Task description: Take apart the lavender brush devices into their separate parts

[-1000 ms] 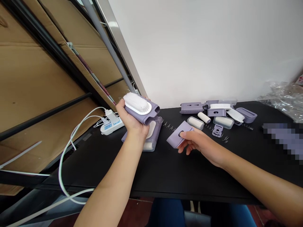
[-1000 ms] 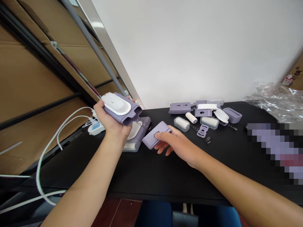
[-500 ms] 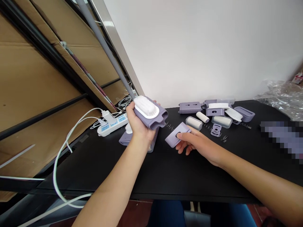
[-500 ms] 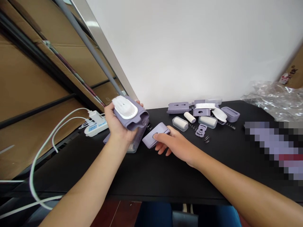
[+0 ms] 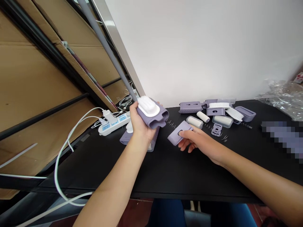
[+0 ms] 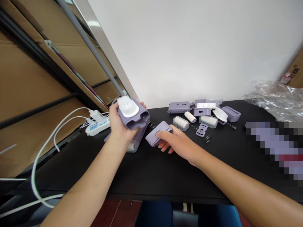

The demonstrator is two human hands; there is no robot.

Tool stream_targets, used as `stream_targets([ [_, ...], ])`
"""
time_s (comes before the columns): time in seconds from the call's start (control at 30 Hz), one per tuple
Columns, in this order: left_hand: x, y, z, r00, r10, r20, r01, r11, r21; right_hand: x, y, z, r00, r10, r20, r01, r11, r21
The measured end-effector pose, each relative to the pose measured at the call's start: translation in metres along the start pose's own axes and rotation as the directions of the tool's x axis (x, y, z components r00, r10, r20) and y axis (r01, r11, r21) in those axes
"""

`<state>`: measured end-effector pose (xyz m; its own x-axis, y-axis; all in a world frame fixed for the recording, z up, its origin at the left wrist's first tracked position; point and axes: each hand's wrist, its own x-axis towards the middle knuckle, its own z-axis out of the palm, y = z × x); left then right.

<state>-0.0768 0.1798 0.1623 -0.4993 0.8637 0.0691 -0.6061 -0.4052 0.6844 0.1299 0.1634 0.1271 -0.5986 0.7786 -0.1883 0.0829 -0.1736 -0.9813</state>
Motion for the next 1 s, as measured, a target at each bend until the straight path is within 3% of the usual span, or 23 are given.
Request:
stream_targets([
  [0.2,0.028,0.027,-0.016,0.954,0.21,-0.214,-0.233,0.969,-0.086,-0.004,-0.001,-0.002,0.998,-0.047,0.045,0.047,0.999,0.018],
  [0.33,0.031,0.027,-0.019,0.954,0.211,-0.213,-0.228,0.972,-0.054,-0.004,-0.001,-0.004,0.995,-0.098,0.034,0.095,0.992,0.081],
  [0.47,0.026,0.019,-0.016,0.972,0.167,-0.168,-0.167,0.986,0.017,-0.002,-0.006,-0.011,0.975,-0.217,-0.041,0.22,0.965,0.141],
  [0.6,0.02,0.01,-0.012,0.995,0.07,-0.073,-0.061,0.991,0.123,-0.001,-0.016,-0.027,0.903,-0.362,-0.232,0.384,0.922,0.056],
  [0.73,0.008,-0.007,-0.01,0.994,-0.114,0.006,0.106,0.944,0.311,0.004,-0.024,-0.047,0.762,-0.473,-0.442,0.456,0.877,-0.152],
  [0.8,0.0,-0.018,-0.01,0.989,-0.145,0.014,0.127,0.905,0.406,0.009,-0.025,-0.056,0.707,-0.511,-0.489,0.481,0.854,-0.197],
  [0.9,-0.01,-0.035,-0.01,0.985,-0.173,0.019,0.138,0.844,0.518,0.015,-0.024,-0.066,0.665,-0.536,-0.519,0.5,0.837,-0.224],
  [1.0,-0.017,-0.049,-0.013,0.972,-0.233,0.005,0.183,0.775,0.605,0.017,-0.024,-0.072,0.655,-0.54,-0.528,0.501,0.834,-0.231],
])
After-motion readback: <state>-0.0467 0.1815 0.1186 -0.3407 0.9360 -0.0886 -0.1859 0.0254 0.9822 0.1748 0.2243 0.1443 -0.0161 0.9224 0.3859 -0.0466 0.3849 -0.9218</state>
